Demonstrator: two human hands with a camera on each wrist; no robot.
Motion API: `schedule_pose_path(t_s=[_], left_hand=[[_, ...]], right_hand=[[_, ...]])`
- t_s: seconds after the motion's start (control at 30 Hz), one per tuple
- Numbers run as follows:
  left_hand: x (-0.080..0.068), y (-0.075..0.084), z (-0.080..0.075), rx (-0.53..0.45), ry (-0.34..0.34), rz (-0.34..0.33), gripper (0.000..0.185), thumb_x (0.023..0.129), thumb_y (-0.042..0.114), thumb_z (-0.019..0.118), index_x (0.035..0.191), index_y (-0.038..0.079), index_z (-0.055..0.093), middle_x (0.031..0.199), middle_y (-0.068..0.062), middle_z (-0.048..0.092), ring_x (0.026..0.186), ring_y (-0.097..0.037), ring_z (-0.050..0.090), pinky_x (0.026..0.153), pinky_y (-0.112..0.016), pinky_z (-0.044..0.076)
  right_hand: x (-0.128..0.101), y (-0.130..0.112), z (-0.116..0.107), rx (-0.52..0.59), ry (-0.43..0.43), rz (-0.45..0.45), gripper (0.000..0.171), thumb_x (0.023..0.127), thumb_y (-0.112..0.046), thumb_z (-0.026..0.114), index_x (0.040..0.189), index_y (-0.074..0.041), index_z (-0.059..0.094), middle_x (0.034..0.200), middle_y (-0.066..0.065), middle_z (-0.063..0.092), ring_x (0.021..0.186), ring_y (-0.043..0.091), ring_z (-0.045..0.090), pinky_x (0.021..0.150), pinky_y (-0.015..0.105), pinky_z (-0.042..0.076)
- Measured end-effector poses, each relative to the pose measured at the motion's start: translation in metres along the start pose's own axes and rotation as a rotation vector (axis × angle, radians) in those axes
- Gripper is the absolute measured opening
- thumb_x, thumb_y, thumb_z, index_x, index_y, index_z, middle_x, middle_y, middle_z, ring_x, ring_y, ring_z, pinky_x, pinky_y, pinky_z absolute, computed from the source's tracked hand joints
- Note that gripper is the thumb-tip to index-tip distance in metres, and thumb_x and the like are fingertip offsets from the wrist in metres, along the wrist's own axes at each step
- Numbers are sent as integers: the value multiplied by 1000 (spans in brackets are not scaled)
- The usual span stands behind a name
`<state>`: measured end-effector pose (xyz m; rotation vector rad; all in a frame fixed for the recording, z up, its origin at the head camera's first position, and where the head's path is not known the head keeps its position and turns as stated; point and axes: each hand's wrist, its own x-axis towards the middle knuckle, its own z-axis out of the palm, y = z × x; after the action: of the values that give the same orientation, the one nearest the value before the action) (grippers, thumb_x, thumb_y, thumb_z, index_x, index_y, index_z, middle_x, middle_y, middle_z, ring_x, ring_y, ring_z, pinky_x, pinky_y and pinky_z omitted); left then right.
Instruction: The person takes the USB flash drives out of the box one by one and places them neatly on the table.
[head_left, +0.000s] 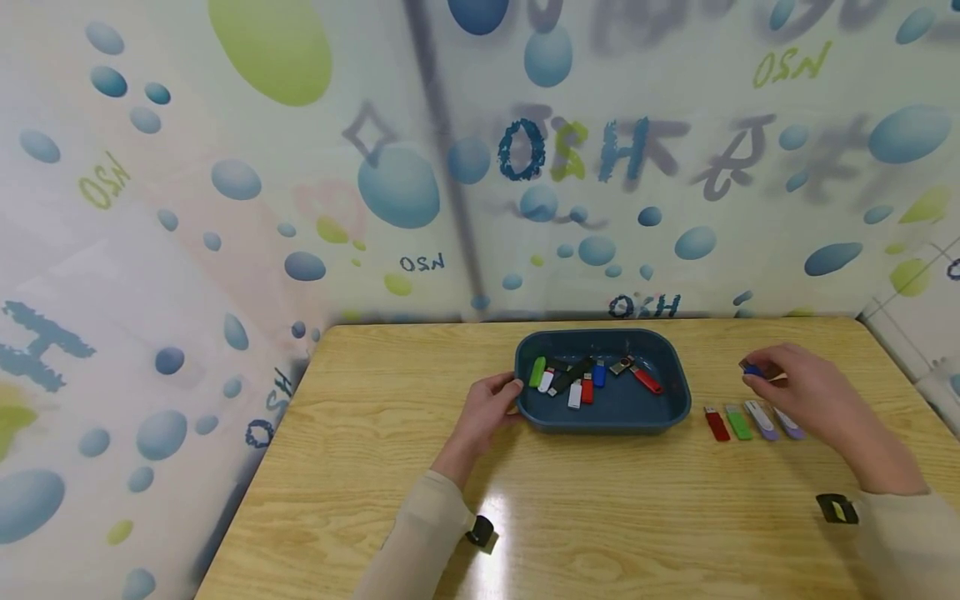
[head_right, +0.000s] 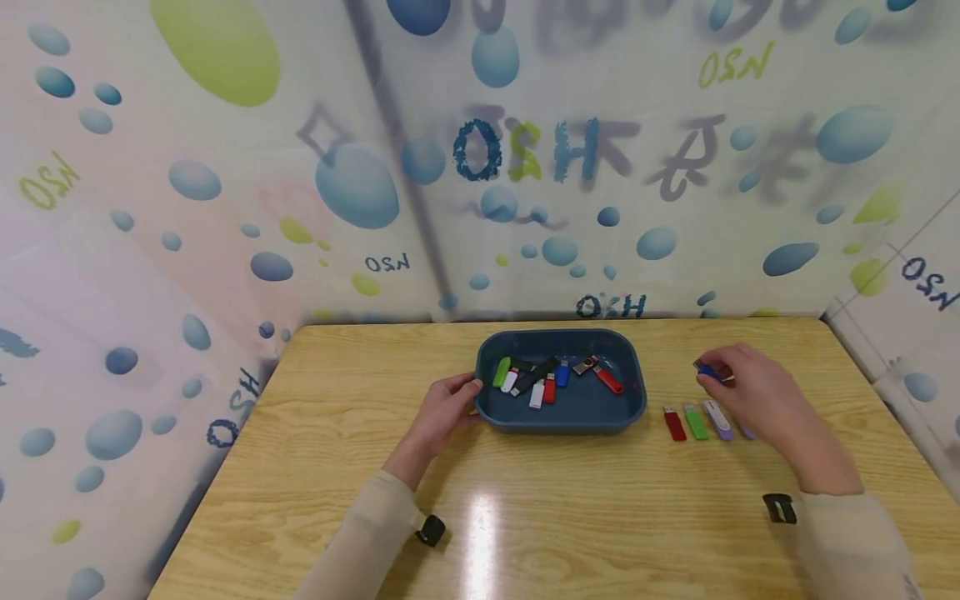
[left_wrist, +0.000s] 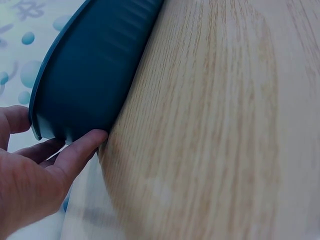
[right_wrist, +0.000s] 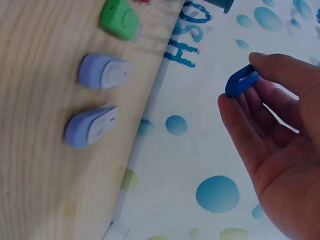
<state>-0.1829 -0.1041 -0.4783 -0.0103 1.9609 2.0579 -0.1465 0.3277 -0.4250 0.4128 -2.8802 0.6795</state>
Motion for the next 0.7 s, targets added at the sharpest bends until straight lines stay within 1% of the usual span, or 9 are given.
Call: schedule_pose_path(t_s=[0.17, 0.33, 0.4, 0.53, 0.7], left_hand=[[0, 1, 1, -1, 3, -4, 45, 108, 14, 52, 146, -11, 50, 142, -29, 56, 122, -38, 63, 89, -44, 61], [2, 0, 1, 10, 8, -6, 45, 108, 14, 53, 145, -11, 51, 140, -28, 58, 120, -38, 64, 89, -44, 62], [2, 1, 1, 11, 6, -7, 45, 108, 15, 53, 145, -11, 51, 141, -28, 57, 122, -37, 63, 90, -44, 61], [2, 2, 2, 9, 2, -8, 45, 108, 15, 52, 146, -10, 50, 144, -28, 55, 126, -38, 61, 92, -45, 61], [1, 3, 2, 12, 4, -10, 45, 108, 14, 51, 147, -10, 50, 144, -28, 55, 126, -38, 61, 92, -45, 60]], right_hand=[[-6, 16, -1, -31, -23, 48, 26, 92, -5, 76, 109, 12, 67, 98, 22, 67, 86, 41, 68, 73, 60, 59], [-10, 30, -1, -34, -46, 89, 25, 93, -7, 75, 108, 13, 68, 92, 19, 68, 83, 40, 68, 71, 59, 57], [-11, 36, -2, -47, -49, 102, 25, 93, -8, 75, 107, 13, 69, 90, 18, 69, 82, 39, 68, 70, 59, 57], [-11, 46, -3, -65, -62, 133, 29, 94, -10, 75, 107, 15, 68, 89, 20, 70, 82, 40, 67, 71, 61, 56], [-13, 55, -5, -71, -95, 162, 29, 95, -10, 74, 105, 16, 67, 85, 18, 69, 80, 39, 65, 70, 60, 55]])
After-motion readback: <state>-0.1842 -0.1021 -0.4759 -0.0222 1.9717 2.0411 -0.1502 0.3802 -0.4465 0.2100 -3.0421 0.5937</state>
